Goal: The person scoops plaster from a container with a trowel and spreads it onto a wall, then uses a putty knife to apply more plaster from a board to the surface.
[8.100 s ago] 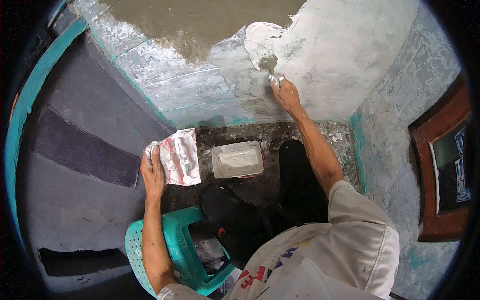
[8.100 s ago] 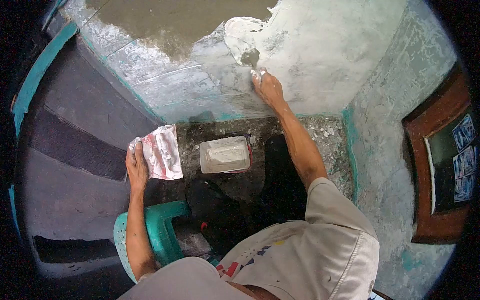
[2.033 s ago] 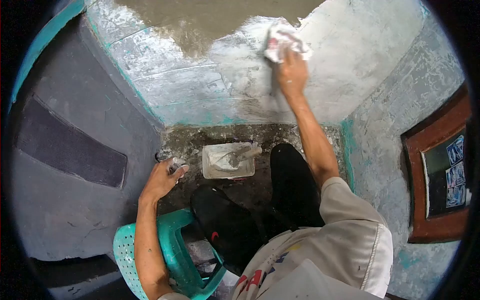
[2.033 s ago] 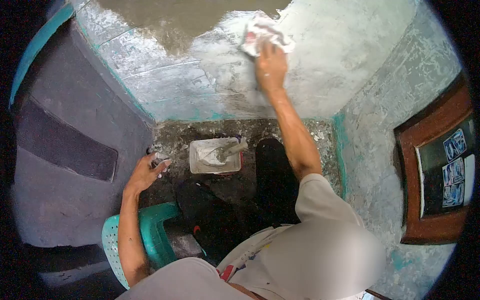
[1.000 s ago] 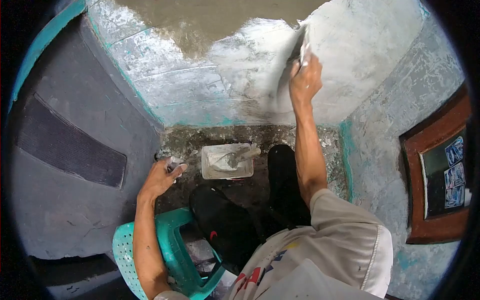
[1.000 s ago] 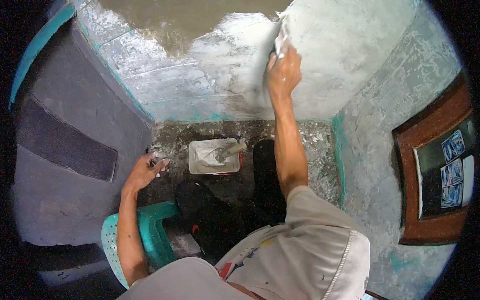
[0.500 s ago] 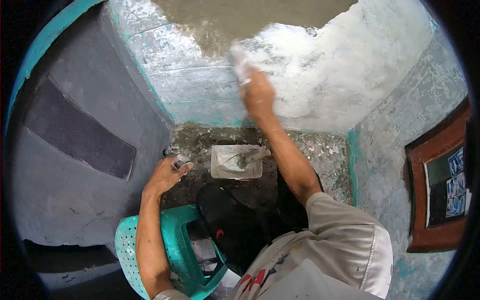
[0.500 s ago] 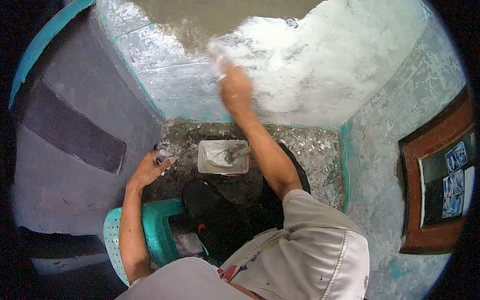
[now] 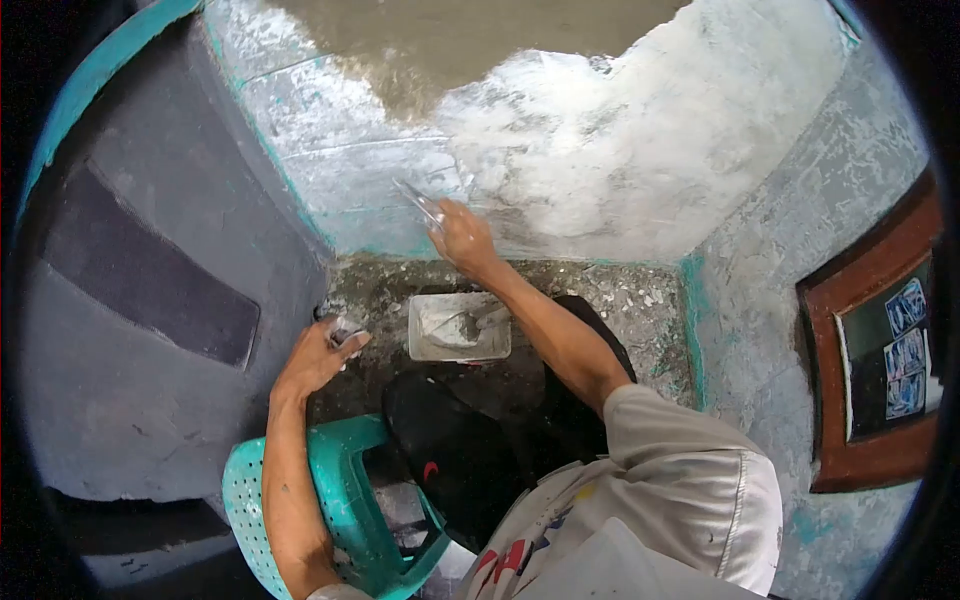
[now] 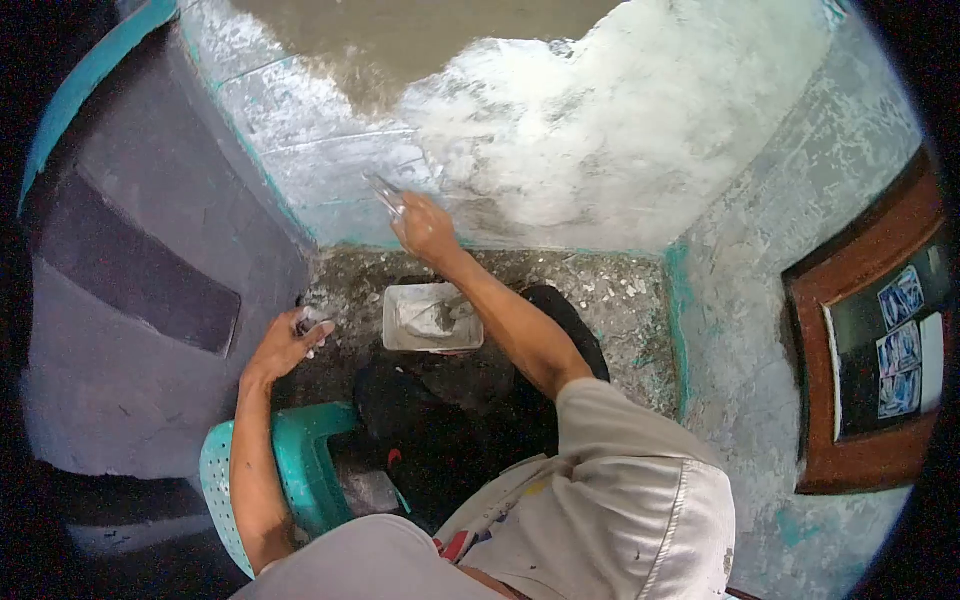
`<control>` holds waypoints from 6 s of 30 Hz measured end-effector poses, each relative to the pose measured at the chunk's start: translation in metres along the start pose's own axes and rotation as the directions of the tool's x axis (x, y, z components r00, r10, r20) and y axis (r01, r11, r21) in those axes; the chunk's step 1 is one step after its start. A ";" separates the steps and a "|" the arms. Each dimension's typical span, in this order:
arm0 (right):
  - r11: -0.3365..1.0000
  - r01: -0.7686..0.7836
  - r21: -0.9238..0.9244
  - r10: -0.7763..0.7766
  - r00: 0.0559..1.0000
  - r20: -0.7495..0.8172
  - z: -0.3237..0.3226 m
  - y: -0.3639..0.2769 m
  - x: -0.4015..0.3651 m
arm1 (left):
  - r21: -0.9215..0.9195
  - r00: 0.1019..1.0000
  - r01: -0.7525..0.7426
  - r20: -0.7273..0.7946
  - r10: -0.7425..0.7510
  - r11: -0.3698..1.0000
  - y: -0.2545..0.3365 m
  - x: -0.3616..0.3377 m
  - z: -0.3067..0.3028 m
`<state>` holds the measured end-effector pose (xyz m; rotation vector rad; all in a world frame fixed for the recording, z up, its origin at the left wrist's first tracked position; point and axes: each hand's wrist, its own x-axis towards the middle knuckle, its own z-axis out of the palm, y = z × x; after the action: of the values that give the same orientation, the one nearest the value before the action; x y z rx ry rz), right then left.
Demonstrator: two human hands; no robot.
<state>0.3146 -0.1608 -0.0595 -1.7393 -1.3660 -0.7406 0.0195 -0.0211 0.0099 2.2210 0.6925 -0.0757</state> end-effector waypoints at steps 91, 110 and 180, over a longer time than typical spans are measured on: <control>0.928 -0.047 -0.370 -0.050 0.968 -0.246 -0.150 0.096 0.065 | -0.092 0.992 0.102 0.090 -0.093 0.991 0.016 0.001 0.002; 0.605 0.002 -0.796 -0.135 0.986 -0.100 -0.278 0.181 0.070 | -0.090 0.989 0.110 0.110 -0.100 0.990 0.013 0.002 0.001; 0.595 -0.397 -0.699 0.030 0.880 -0.475 -0.250 0.139 0.096 | -0.014 0.979 0.121 0.167 -0.117 0.993 0.022 0.010 0.005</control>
<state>0.4789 -0.3411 0.1180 -2.1568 -0.4841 -1.6350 0.0398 -0.0320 0.0184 2.1211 0.7290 -0.3073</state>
